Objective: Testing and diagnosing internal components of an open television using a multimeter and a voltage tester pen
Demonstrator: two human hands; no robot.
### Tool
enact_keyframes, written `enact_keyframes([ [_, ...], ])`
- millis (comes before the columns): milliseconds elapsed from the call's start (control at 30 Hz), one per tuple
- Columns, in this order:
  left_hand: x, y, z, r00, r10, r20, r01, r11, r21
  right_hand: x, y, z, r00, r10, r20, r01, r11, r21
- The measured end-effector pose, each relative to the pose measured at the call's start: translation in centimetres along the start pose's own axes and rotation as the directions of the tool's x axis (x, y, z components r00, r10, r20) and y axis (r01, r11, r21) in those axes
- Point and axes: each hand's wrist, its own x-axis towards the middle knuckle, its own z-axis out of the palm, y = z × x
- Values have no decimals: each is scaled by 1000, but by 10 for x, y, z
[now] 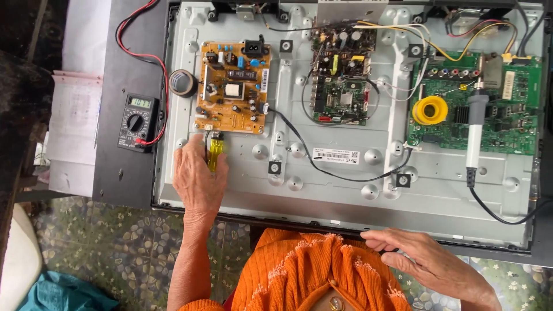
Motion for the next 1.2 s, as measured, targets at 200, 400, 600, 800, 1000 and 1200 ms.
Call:
enact_keyframes([
  [200, -1, -2, 11, 961, 252, -114, -244, 967, 77, 3, -17, -16, 938, -344, -43, 334, 930, -154],
  [400, 1, 5, 15, 972, 174, -160, -183, 982, -38, 1, -29, -34, 870, -493, 1, 475, 836, -275],
  [600, 1, 19, 17, 921, 180, -346, -202, 979, -28, -9, -19, -73, 800, -595, -72, 486, 714, -504],
  [800, 25, 66, -8, 888, 229, -398, -436, 691, -576, 12, -52, -142, 423, -793, -440, 228, 562, -795],
  [1000, 70, 118, 7, 968, 225, -115, -209, 459, -864, 73, -73, -188, 298, -827, -477, -20, 494, -869],
  [1200, 115, 162, 26, 852, 513, -106, -434, 578, -691, 116, -87, -210, 220, -794, -568, -176, 540, -823],
])
